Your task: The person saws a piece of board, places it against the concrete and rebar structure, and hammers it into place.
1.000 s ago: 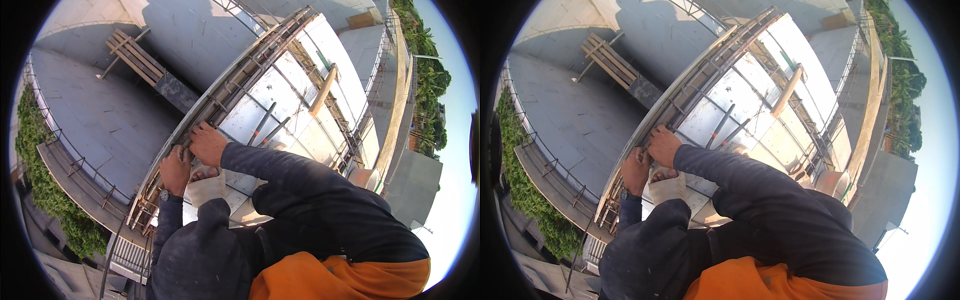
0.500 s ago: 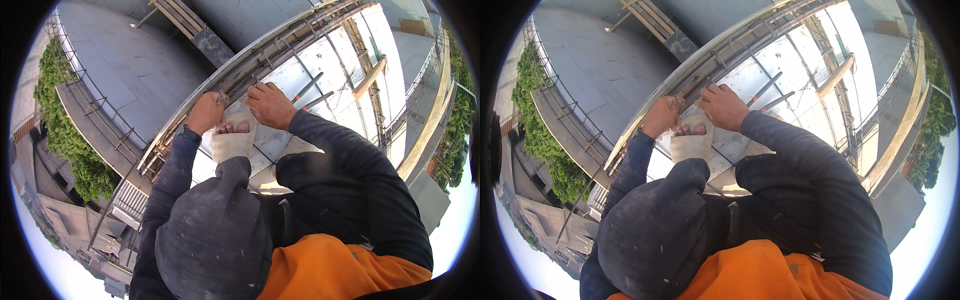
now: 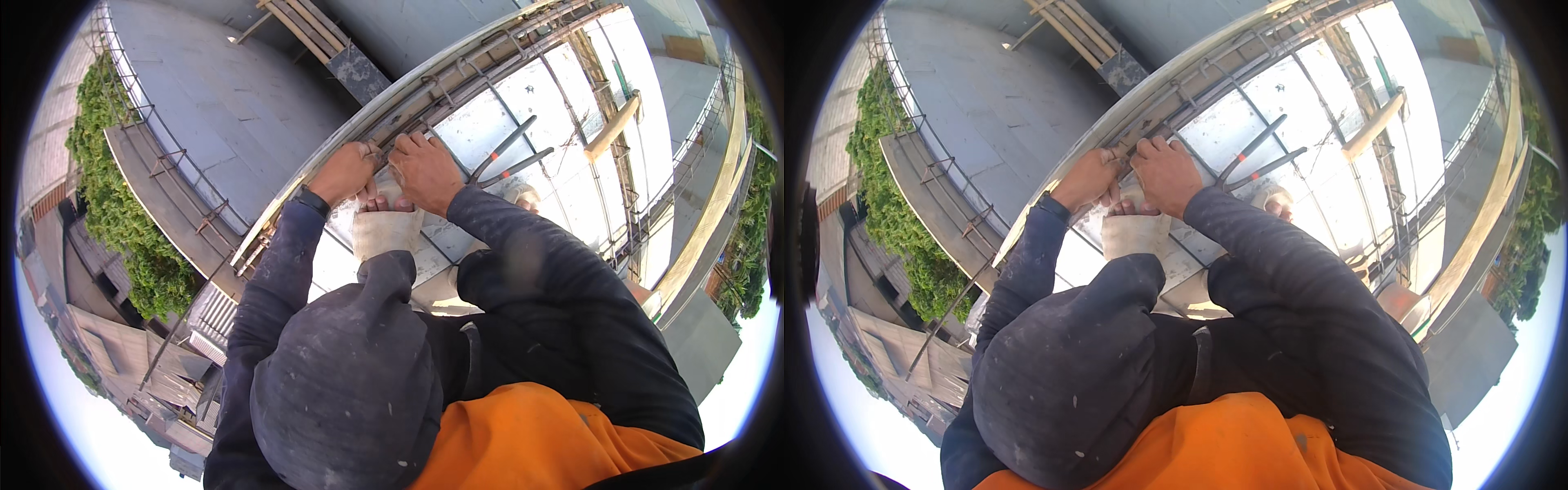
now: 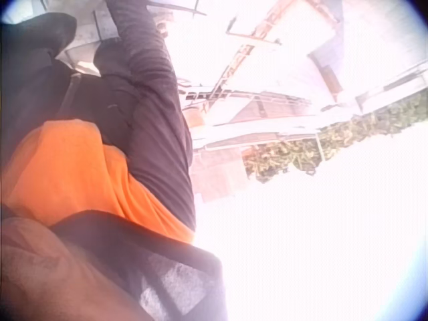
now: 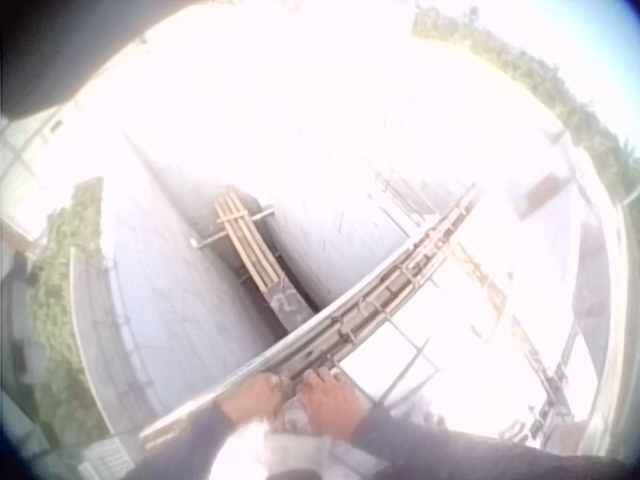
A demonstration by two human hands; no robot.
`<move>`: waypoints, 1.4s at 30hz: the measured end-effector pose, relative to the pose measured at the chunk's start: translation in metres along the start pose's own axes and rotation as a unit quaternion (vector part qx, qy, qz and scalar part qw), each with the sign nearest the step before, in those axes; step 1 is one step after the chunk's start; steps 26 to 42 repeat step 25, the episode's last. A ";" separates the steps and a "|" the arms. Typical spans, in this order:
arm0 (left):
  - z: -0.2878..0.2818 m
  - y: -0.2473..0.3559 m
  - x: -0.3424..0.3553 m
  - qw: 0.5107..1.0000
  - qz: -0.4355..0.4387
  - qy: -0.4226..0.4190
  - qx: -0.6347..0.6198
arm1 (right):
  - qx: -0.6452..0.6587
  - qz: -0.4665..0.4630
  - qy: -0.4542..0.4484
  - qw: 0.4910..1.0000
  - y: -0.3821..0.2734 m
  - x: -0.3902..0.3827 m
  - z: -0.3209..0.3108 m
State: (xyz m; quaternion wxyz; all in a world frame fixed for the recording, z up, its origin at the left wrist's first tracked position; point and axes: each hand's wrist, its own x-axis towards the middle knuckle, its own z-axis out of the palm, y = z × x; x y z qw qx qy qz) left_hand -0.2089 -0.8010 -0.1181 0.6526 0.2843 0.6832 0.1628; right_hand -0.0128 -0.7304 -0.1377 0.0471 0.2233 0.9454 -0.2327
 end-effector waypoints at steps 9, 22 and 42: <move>-0.001 -0.018 0.015 0.998 0.033 -0.003 0.056 | -0.069 0.050 -0.109 0.990 -0.017 0.011 -0.010; 0.003 -0.005 -0.057 0.806 0.290 0.424 0.295 | -0.049 0.074 -0.150 0.985 -0.019 -0.002 -0.021; -0.021 -0.039 -0.028 0.878 0.233 0.321 0.269 | -0.018 0.063 -0.177 0.982 -0.035 0.012 -0.024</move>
